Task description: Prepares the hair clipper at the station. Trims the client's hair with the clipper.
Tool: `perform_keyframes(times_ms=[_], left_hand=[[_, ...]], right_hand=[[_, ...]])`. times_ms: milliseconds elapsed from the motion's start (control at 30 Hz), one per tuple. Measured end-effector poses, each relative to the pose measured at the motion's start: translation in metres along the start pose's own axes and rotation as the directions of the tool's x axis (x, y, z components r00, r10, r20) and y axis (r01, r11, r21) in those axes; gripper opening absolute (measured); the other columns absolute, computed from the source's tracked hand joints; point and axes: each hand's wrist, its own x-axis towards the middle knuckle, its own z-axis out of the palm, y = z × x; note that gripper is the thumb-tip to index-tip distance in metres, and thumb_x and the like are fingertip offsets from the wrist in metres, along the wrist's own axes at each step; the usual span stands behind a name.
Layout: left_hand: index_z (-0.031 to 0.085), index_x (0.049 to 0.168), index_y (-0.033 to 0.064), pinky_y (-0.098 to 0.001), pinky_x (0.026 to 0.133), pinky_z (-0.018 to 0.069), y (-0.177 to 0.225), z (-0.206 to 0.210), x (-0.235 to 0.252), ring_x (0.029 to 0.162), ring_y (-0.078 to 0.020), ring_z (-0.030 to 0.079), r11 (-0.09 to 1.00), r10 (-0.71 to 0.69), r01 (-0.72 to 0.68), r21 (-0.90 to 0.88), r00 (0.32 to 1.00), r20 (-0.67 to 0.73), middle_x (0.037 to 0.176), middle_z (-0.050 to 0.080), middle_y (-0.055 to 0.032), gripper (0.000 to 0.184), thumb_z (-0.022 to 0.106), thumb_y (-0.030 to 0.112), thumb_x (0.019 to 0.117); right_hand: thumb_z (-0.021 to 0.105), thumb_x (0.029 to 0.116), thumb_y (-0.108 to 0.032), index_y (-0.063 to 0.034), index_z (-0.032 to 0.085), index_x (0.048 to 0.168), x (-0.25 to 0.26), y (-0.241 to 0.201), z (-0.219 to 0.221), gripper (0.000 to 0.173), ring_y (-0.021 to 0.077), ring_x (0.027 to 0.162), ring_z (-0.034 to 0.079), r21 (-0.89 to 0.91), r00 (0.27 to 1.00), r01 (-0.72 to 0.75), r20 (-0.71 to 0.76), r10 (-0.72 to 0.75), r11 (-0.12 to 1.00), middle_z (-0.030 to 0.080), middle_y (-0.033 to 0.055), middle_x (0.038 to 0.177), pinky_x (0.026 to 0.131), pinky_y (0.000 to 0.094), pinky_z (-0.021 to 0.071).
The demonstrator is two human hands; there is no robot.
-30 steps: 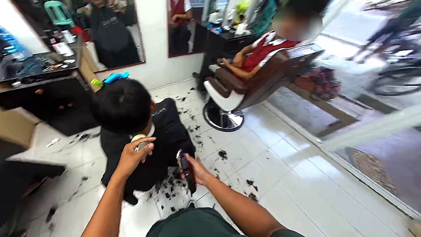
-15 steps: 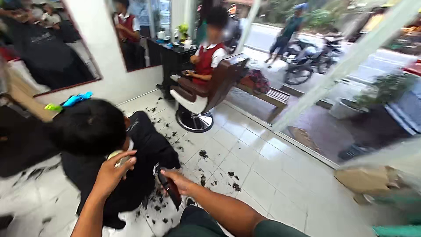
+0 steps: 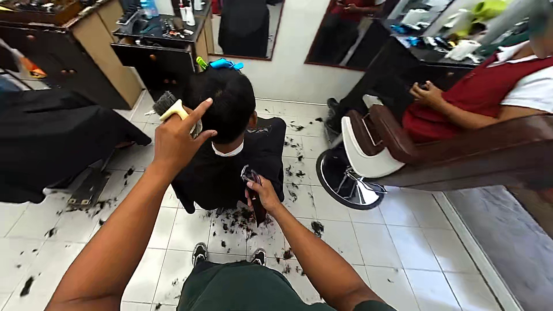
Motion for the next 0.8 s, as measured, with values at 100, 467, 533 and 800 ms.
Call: perform_keyframes(times_ms=[100,467,533,800], left_hand=[[0.056,0.150,0.0190,-0.0605,0.070,0.0515,0.013,0.011,0.003,0.084,-0.0451,0.066,0.994,-0.079,0.075,0.076,0.996,0.052,0.101,0.068,-0.0274,0.063,0.078,0.032,0.0916],[0.057,0.149,0.0238,-0.0646,0.077,0.0506,0.029,0.020,0.008,0.091,-0.0487,0.066,0.973,-0.220,0.212,0.096,0.971,0.087,0.106,0.067,-0.0296,0.063,0.079,0.026,0.0903],[0.057,0.150,0.0241,-0.0643,0.078,0.0508,0.029,0.019,0.008,0.091,-0.0483,0.066,0.971,-0.226,0.216,0.106,0.969,0.098,0.105,0.067,-0.0292,0.063,0.079,0.026,0.0909],[0.055,0.150,0.0242,-0.0654,0.080,0.0500,0.030,0.017,0.011,0.091,-0.0487,0.066,0.968,-0.234,0.218,0.123,0.964,0.130,0.102,0.068,-0.0293,0.063,0.078,0.028,0.0918]], right_hand=[[0.027,0.1134,-0.034,0.0030,0.056,0.119,0.022,-0.014,-0.004,0.048,0.0163,0.053,0.062,0.060,0.999,-0.032,-0.023,0.034,0.998,0.064,0.0088,0.073,0.050,0.0307,0.0570],[0.055,0.1065,-0.041,0.0016,0.060,0.121,0.059,-0.049,-0.005,0.045,0.0240,0.077,0.068,-0.279,0.998,-0.019,0.054,0.035,0.960,0.067,0.0174,0.095,0.074,0.0411,0.0593],[0.055,0.1062,-0.042,0.0013,0.060,0.120,0.061,-0.047,-0.004,0.046,0.0243,0.076,0.068,-0.283,0.998,-0.011,0.054,0.027,0.959,0.067,0.0173,0.094,0.073,0.0418,0.0596],[0.052,0.1072,-0.042,0.0015,0.060,0.120,0.061,-0.043,0.000,0.046,0.0244,0.074,0.067,-0.272,0.997,0.038,0.068,-0.020,0.962,0.067,0.0174,0.093,0.071,0.0426,0.0596]])
